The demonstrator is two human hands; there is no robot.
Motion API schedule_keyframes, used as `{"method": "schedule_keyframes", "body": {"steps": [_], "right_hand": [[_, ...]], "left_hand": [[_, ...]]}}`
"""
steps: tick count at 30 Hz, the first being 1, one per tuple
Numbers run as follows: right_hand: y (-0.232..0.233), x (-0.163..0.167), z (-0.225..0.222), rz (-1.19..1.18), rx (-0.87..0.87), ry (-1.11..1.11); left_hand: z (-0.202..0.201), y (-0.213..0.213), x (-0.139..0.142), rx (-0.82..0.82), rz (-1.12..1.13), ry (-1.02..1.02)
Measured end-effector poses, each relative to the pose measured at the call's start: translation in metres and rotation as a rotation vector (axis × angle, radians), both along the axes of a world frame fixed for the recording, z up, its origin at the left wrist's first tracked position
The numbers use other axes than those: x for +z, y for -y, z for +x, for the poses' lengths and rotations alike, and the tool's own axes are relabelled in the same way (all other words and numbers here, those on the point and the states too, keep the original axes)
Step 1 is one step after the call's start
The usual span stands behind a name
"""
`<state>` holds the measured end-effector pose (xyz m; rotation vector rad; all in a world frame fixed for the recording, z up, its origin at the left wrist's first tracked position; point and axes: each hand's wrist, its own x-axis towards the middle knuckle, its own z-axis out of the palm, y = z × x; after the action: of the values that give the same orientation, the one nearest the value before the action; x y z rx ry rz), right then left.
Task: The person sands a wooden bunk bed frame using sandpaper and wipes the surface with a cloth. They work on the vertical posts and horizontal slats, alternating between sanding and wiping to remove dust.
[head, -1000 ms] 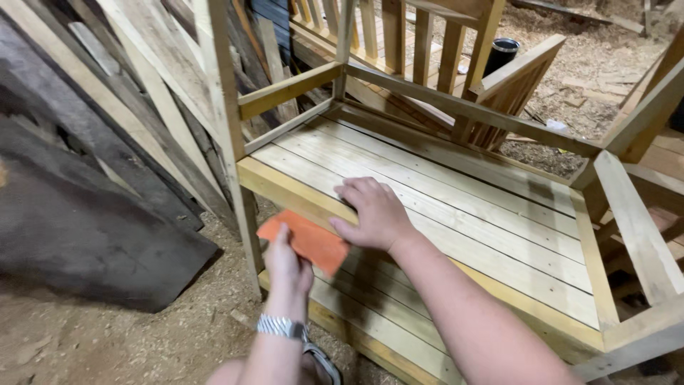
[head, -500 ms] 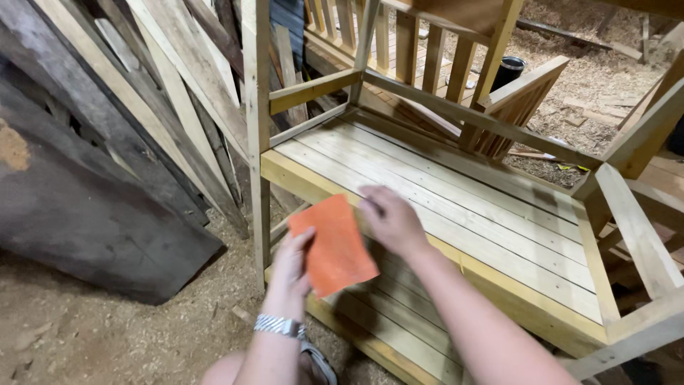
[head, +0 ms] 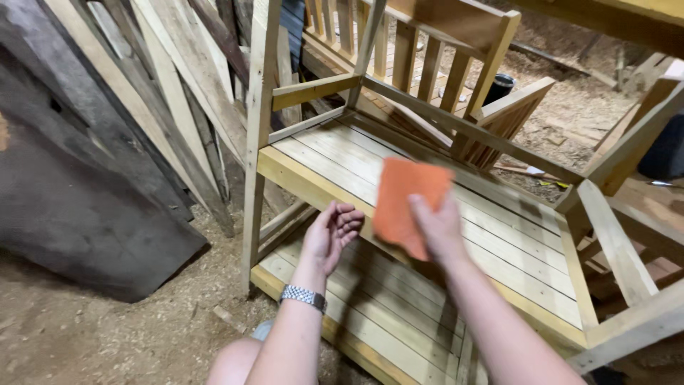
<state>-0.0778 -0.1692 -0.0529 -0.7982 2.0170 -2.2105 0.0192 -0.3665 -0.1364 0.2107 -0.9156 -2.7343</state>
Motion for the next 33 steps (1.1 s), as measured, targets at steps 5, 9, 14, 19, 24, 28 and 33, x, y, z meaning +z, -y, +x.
{"method": "schedule_keyframes", "body": {"steps": [5, 9, 14, 19, 24, 28, 33], "right_hand": [[-0.086, 0.047, 0.004, 0.089, -0.247, -0.576], [-0.132, 0.069, 0.007, 0.385, -0.436, -0.76], [-0.143, 0.039, 0.023, 0.598, -0.34, -0.885], [-0.115, -0.012, 0.059, 1.292, -0.047, -0.46], [-0.095, -0.026, 0.073, 1.535, -0.068, -1.222], [-0.067, -0.027, 0.063, 1.516, -0.106, -1.465], [-0.007, -0.04, 0.054, 1.485, -0.144, -1.594]], "left_hand": [[0.002, 0.006, 0.009, -0.004, -0.108, 0.106], [0.002, 0.007, 0.011, 0.014, -0.144, 0.16], [0.002, 0.006, 0.004, 0.038, -0.117, 0.07], [0.005, 0.011, -0.001, 0.008, 0.002, 0.017], [0.004, 0.025, -0.002, -0.018, -0.148, 0.066], [0.0, 0.035, 0.0, -0.034, -0.309, 0.155], [0.001, 0.04, 0.006, -0.087, -0.354, 0.181]]}}
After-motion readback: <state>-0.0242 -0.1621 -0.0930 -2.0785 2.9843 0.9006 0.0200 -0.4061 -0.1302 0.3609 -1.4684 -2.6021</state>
